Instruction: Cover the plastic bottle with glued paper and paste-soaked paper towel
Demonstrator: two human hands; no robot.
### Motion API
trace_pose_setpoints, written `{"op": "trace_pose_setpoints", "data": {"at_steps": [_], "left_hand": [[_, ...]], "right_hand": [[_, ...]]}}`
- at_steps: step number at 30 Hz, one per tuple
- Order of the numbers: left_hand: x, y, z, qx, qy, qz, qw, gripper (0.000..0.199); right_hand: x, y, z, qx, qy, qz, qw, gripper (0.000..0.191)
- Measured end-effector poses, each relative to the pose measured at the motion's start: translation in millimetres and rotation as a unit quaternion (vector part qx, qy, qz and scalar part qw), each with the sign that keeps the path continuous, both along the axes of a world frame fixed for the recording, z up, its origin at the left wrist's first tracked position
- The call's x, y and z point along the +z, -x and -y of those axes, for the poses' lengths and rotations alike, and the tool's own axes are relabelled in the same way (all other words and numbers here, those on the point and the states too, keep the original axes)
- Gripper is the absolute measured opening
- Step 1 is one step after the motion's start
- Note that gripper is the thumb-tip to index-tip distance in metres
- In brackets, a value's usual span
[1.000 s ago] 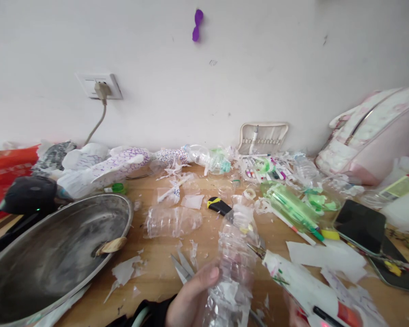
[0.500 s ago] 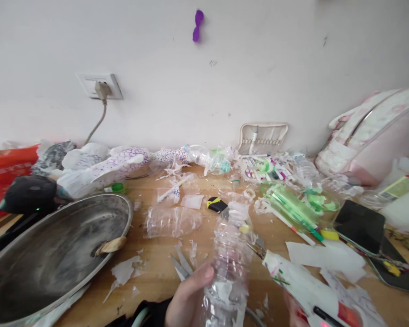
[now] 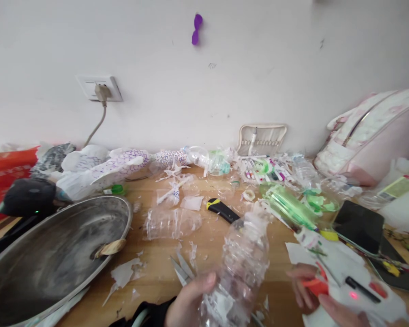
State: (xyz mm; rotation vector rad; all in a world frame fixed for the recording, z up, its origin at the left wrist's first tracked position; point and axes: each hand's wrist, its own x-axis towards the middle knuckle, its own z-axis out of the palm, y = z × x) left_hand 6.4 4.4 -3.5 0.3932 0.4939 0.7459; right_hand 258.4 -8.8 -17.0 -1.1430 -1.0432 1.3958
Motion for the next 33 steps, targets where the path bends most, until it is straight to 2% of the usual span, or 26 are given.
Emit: {"op": "trace_pose_setpoints", "data": {"at_steps": [2,4,7,11,14,18,21,27,31,33], "left_hand": [[1.7,-0.3,-1.1,-0.027,0.000,0.003,1.000,0.042],[5.7,-1.2,-2.9,-0.045,-0.003,0.004,0.999,0.040],[13.2,-3.7,-5.7,-0.060,-0.020,0.005,0.998,0.038],[17.2,-5.7,-8.1,-0.087,-0.020,-0.004,0.996,0.036],[16.6,-4.9,-9.7,-0.108,-0.011,-0.015,0.994,0.040],[17.7,-3.3,-12.2,-0.131,-0.020,-0.041,0.990,0.038],[18.4,-3.0,-13.1,-0.140,-0.014,-0.038,0.989,0.036],[13.0,-2.7,-13.2,-0.132,0.010,-0.015,0.991,0.032],[12.6,-1.7,-13.8,-0.128,0.024,0.004,0.991,0.030],[14.6,-1.4,-14.4,-0.130,0.031,0.006,0.991,0.031]], "right_hand": [[7.3,5.5,-12.8,-0.031,-0.040,-0.024,0.998,0.027],[15.5,12.8,-20.9,-0.065,-0.045,-0.068,0.995,0.029],[26.9,23.6,-25.4,-0.118,-0.017,-0.139,0.983,0.031],[34.3,29.2,-26.0,-0.186,0.042,-0.129,0.973,0.020],[35.2,26.9,-26.2,-0.236,0.057,-0.136,0.960,0.028],[36.5,22.9,-26.3,-0.161,0.037,-0.119,0.979,0.034],[38.6,23.6,-26.2,-0.120,0.043,-0.098,0.987,0.027],[47.2,32.1,-24.9,-0.217,0.094,-0.113,0.965,0.024],[48.9,33.2,-23.5,-0.213,0.118,-0.109,0.964,0.026],[47.3,32.6,-23.0,-0.201,0.105,-0.100,0.969,0.026]]}}
